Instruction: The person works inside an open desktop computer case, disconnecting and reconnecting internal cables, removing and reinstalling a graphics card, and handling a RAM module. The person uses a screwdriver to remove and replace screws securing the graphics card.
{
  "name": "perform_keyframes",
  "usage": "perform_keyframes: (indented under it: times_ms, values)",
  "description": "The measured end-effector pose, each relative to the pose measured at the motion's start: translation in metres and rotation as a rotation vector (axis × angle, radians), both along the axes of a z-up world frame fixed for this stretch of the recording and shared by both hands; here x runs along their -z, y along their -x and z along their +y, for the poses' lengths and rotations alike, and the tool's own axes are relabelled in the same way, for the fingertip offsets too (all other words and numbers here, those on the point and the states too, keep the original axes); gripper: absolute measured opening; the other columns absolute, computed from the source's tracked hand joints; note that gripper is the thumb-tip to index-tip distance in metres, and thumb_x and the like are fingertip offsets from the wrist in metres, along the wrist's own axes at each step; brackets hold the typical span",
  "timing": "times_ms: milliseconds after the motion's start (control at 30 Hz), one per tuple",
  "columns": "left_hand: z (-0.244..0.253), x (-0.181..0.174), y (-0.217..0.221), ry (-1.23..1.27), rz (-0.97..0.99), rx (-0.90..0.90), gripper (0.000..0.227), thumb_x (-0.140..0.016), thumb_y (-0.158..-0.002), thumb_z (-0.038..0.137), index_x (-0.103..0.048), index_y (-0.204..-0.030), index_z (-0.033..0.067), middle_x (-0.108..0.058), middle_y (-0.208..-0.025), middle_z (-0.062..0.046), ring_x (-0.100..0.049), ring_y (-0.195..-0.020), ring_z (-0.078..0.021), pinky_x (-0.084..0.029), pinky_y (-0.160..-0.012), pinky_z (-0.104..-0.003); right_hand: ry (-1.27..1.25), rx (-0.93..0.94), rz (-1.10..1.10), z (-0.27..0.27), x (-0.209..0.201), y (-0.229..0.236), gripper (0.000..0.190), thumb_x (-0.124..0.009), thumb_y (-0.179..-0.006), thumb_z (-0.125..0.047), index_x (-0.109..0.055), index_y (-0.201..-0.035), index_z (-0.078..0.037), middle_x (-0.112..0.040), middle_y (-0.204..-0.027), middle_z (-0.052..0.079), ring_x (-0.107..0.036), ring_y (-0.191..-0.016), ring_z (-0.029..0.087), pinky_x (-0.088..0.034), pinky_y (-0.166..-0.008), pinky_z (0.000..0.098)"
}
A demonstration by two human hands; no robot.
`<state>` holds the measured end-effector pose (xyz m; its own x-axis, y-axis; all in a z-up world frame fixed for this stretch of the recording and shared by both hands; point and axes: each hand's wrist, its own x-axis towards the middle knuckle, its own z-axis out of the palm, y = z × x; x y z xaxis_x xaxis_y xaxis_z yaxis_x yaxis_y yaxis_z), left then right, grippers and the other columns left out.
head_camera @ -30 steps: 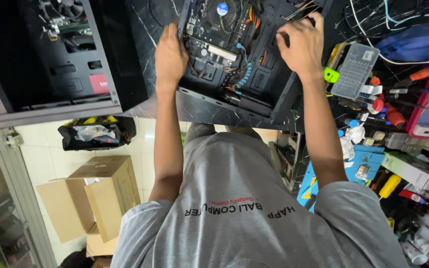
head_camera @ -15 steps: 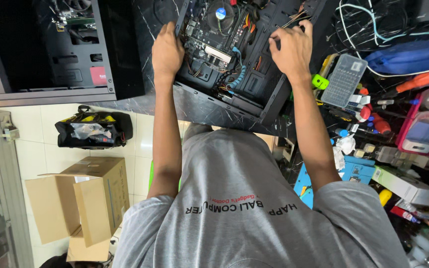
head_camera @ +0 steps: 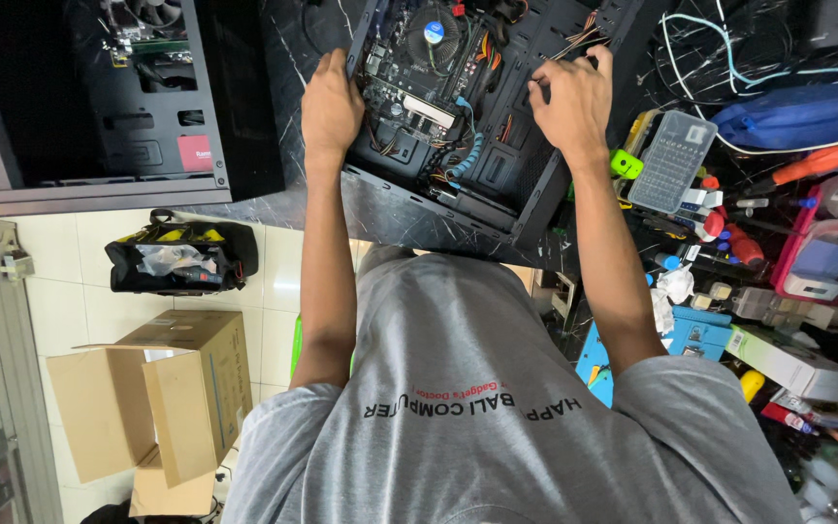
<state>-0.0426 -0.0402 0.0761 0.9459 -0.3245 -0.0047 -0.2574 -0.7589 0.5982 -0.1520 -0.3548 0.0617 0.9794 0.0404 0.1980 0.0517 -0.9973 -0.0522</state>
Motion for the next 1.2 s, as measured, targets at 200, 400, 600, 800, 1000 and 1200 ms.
perform_keyframes:
  times_ms: [200, 400, 600, 800, 1000, 1200]
  values:
    - [0.002, 0.004, 0.0, 0.018, 0.003, 0.003, 0.024, -0.05, -0.093, -0.004, -0.057, -0.116, -0.0037, -0.066, -0.108, -0.023, -0.07, -0.084, -0.0461, -0.058, -0.069, -0.06, 0.018, 0.007, 0.012, 0.001, 0.0, 0.0, 0.014, -0.08, -0.1, -0.029, -0.078, -0.092, -0.017, -0.077, -0.084, -0.004, -0.067, -0.075, 0.019, -0.031, -0.105, 0.0377]
    - [0.002, 0.004, -0.001, 0.013, -0.011, 0.005, 0.024, -0.048, -0.091, -0.003, -0.057, -0.114, -0.0024, -0.065, -0.107, -0.023, -0.067, -0.084, -0.0492, -0.054, -0.067, -0.062, 0.005, 0.01, 0.009, 0.002, -0.001, -0.001, 0.014, -0.08, -0.099, -0.029, -0.078, -0.092, -0.017, -0.077, -0.085, -0.004, -0.067, -0.076, 0.018, -0.031, -0.105, 0.0378]
    - [0.002, 0.002, 0.0, 0.043, -0.015, -0.004, 0.033, -0.044, -0.089, -0.006, -0.059, -0.118, -0.0029, -0.066, -0.106, -0.025, -0.067, -0.084, -0.0502, -0.053, -0.071, -0.061, 0.008, -0.02, 0.003, -0.001, 0.0, 0.0, 0.013, -0.081, -0.099, -0.029, -0.079, -0.094, -0.018, -0.077, -0.084, -0.003, -0.068, -0.077, 0.02, -0.032, -0.104, 0.0386]
    - [0.001, 0.004, 0.001, -0.033, -0.031, -0.031, 0.019, -0.049, -0.086, -0.002, -0.055, -0.104, -0.0014, -0.065, -0.102, -0.025, -0.065, -0.082, -0.0539, -0.052, -0.069, -0.064, -0.188, -0.094, 0.014, -0.002, -0.003, 0.0, 0.008, -0.075, -0.104, -0.023, -0.078, -0.099, -0.017, -0.076, -0.089, -0.003, -0.068, -0.081, 0.023, -0.03, -0.105, 0.0403]
    - [0.0, 0.011, 0.001, -0.085, -0.095, -0.03, 0.017, -0.053, -0.084, -0.002, -0.055, -0.101, 0.0001, -0.066, -0.099, -0.024, -0.068, -0.079, -0.0528, -0.055, -0.069, -0.062, -0.758, -0.173, 0.2, 0.042, -0.025, -0.014, 0.018, -0.066, -0.105, -0.01, -0.072, -0.118, 0.0, -0.075, -0.115, 0.013, -0.069, -0.106, 0.025, -0.051, -0.098, 0.0404]
    - [0.006, 0.03, -0.007, -0.01, -0.024, 0.025, 0.031, -0.057, -0.087, 0.001, -0.053, -0.118, -0.0016, -0.063, -0.113, -0.026, -0.066, -0.092, -0.0512, -0.055, -0.08, -0.058, -0.863, -0.236, 0.221, 0.09, -0.038, -0.029, 0.022, -0.061, -0.107, -0.017, -0.071, -0.119, -0.001, -0.074, -0.112, 0.011, -0.069, -0.106, 0.025, -0.052, -0.093, 0.0385]
